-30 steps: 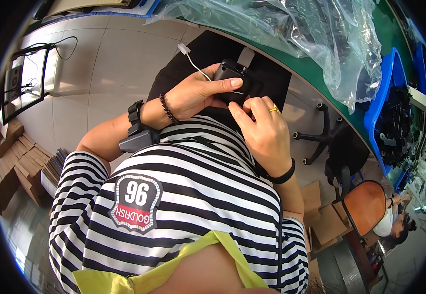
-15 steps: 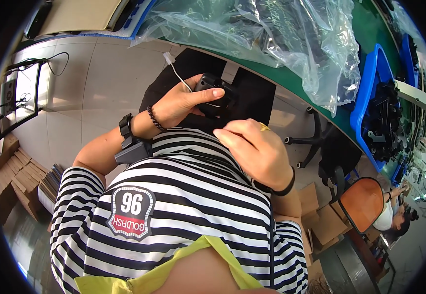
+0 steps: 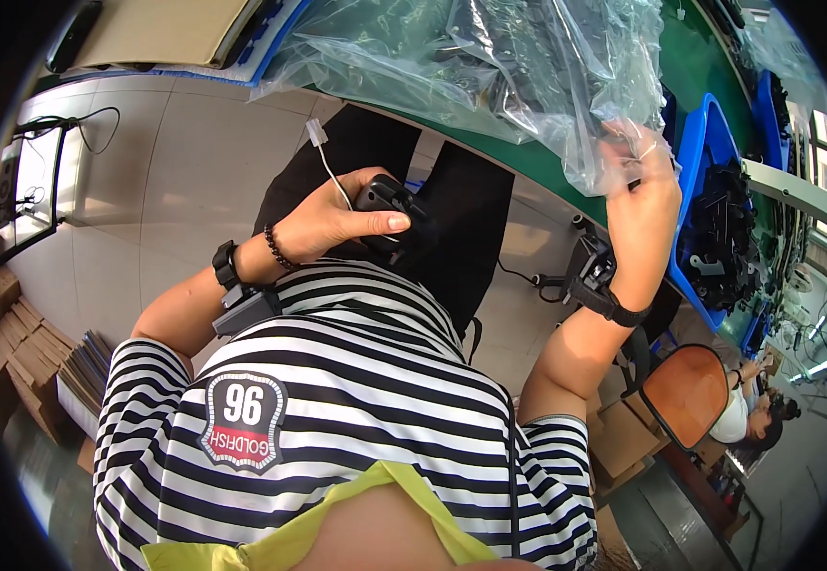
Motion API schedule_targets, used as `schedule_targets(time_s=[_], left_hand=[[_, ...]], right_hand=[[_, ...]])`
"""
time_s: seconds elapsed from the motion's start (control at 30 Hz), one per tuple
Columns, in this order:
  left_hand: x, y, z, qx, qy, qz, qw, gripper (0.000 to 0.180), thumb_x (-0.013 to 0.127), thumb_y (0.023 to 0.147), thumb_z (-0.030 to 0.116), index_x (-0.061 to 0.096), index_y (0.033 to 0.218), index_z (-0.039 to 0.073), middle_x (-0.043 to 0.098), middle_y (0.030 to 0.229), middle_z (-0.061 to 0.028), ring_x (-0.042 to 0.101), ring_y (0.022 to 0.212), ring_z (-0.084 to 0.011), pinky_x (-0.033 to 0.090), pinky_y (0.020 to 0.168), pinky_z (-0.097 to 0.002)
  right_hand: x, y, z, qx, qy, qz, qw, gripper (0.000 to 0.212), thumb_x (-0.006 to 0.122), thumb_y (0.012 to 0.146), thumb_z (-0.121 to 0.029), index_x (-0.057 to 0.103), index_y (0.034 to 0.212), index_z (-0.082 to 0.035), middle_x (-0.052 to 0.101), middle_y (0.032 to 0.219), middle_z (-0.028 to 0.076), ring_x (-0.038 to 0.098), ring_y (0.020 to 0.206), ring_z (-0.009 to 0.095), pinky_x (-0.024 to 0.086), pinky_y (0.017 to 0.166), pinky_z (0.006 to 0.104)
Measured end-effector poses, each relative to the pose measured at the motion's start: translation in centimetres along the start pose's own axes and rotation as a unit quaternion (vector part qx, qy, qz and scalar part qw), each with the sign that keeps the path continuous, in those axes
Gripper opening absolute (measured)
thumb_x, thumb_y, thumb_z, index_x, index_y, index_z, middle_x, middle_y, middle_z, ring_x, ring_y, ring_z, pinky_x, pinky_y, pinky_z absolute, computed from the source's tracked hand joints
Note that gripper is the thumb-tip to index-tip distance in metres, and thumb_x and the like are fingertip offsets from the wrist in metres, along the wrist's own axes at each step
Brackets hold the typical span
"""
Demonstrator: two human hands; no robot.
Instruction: Manually assembling small plastic components and placing them into storage bins or bags on a production line.
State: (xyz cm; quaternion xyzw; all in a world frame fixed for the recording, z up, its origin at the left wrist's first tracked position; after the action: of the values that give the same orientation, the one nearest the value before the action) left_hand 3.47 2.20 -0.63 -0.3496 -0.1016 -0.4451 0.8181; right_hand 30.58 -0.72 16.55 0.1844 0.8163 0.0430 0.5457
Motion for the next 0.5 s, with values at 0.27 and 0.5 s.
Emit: schedule_targets(time_s=[0.27,0.5], left_hand=[[0.3,-0.1,0.3,0.022,0.055,0.0,0.998,0.042,0.083,0.085,0.027,0.061,0.113,0.005,0.063,0.094,0.0017,0.058,0.089,-0.0071,0.048,0.082,-0.0236],[0.5,0.0,1.8,0.033,0.109,0.006,0.993,0.047,0.086,0.082,0.031,0.062,0.112,0.005,0.063,0.095,0.0011,0.058,0.09,-0.0077,0.048,0.084,-0.0245]], right_hand=[[0.4,0.9,-0.2,-0.004,-0.051,-0.033,0.998,0.026,0.073,0.093,-0.014,0.068,0.116,-0.004,0.072,0.105,0.011,0.067,0.083,0.016,0.053,0.074,0.0305],[-3.5,-0.7,-0.3,0.077,0.072,0.115,0.988,0.028,0.07,0.093,-0.009,0.066,0.12,-0.001,0.072,0.107,0.014,0.068,0.085,0.017,0.054,0.07,0.0272]])
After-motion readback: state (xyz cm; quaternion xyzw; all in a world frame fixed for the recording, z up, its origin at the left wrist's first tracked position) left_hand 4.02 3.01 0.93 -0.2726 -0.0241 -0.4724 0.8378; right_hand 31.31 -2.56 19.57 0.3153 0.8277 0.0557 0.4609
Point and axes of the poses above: each hand's wrist, its own y-axis towards the middle knuckle, its own x-axis out of the palm, z = x × y, the point moved 7 cm from there along y, towards the middle knuckle
